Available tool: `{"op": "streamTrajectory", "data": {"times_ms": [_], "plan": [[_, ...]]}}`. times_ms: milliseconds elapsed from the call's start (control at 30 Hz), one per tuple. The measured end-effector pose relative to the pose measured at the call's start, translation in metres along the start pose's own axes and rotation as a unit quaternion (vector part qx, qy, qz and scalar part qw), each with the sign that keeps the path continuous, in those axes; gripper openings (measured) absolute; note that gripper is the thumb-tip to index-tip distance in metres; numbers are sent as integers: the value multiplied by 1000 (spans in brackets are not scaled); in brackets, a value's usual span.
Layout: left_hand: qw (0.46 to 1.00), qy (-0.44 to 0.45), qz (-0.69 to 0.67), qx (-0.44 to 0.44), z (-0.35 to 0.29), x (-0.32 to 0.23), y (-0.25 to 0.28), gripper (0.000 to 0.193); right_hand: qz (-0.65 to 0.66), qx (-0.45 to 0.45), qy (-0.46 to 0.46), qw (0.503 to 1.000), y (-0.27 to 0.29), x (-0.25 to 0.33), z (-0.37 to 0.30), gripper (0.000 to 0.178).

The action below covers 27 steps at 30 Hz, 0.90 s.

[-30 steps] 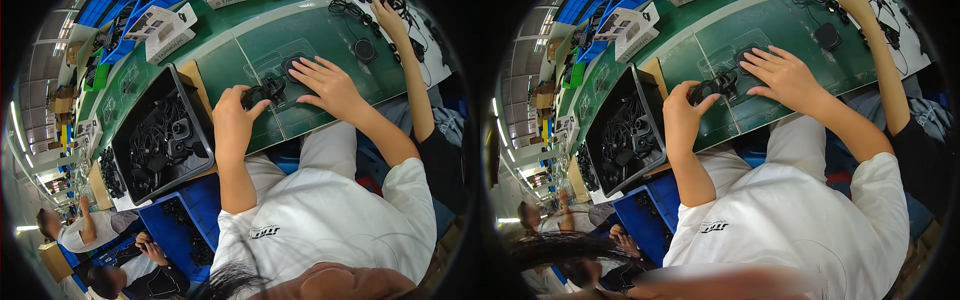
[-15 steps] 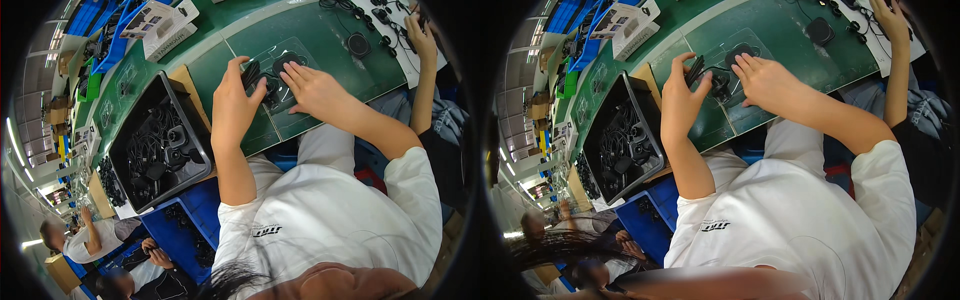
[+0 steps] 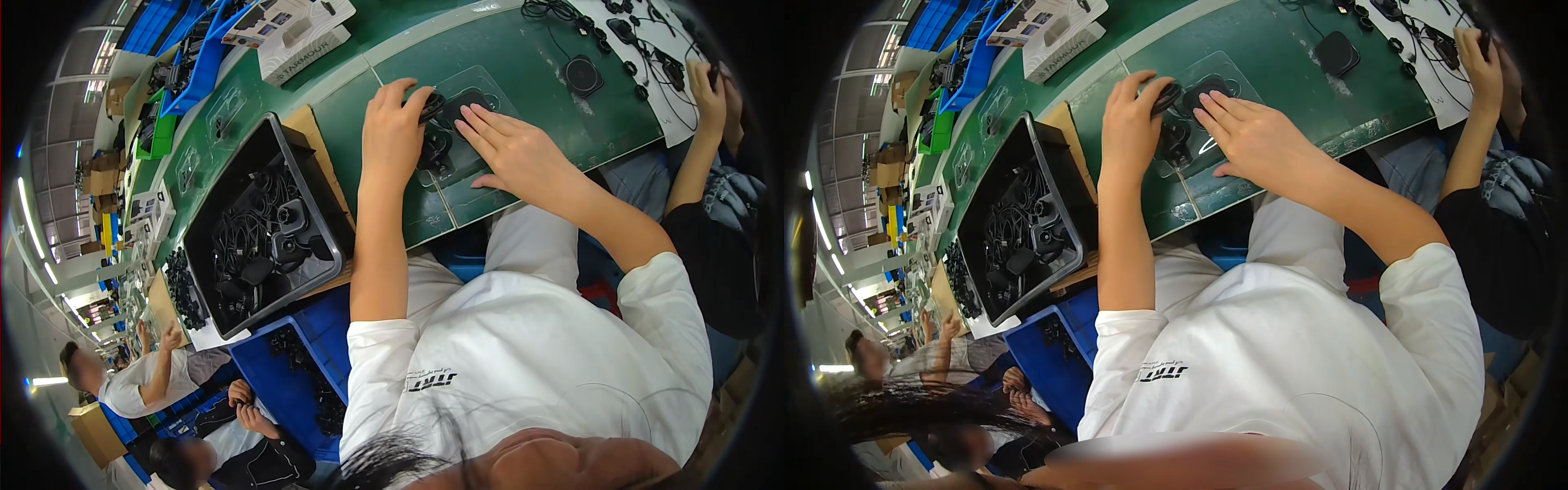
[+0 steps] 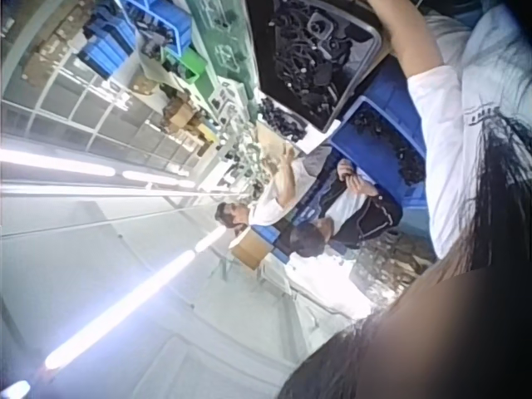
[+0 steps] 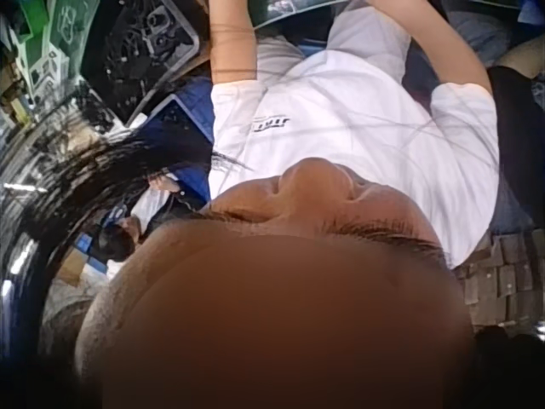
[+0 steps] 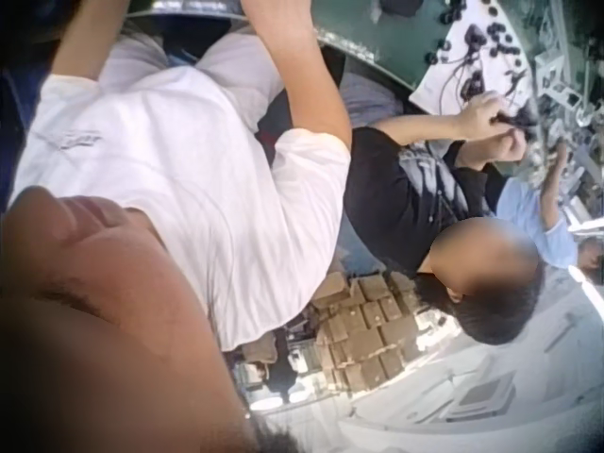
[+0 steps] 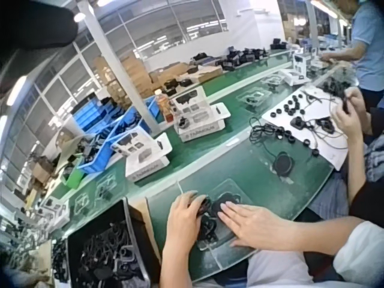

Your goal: Assembling small mechanical components at a factory workbench by snapping parts together.

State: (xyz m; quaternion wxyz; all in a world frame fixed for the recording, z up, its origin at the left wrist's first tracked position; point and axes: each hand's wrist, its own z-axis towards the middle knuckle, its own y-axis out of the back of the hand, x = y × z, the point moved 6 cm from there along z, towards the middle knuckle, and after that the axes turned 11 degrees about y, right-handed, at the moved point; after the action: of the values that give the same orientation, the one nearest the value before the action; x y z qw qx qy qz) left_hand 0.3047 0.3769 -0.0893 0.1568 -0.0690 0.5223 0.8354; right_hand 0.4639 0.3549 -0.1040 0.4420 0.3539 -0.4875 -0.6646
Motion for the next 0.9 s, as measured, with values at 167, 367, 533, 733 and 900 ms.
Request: {"op": "streamTrajectory", "data": {"times_ms": [167, 367, 533, 733, 900], "plan": [[1000, -7, -16, 20, -10, -2, -9, 44, -10, -46, 5, 999, 3, 1, -5, 63], [998, -8, 41, 50, -15, 2, -14, 65, 175, -76, -126, 973, 6, -25, 7, 38], [995, 38, -59, 71, -11, 5, -14, 74, 317, -160, -63, 933, 1, -53, 44, 21], [978, 71, -175, 89, -9, 8, -13, 81, 373, -115, -28, 920, -16, -68, 61, 13], [987, 78, -48, 136, -2, 7, -20, 83, 352, -104, -31, 930, -23, -65, 69, 14]]}}
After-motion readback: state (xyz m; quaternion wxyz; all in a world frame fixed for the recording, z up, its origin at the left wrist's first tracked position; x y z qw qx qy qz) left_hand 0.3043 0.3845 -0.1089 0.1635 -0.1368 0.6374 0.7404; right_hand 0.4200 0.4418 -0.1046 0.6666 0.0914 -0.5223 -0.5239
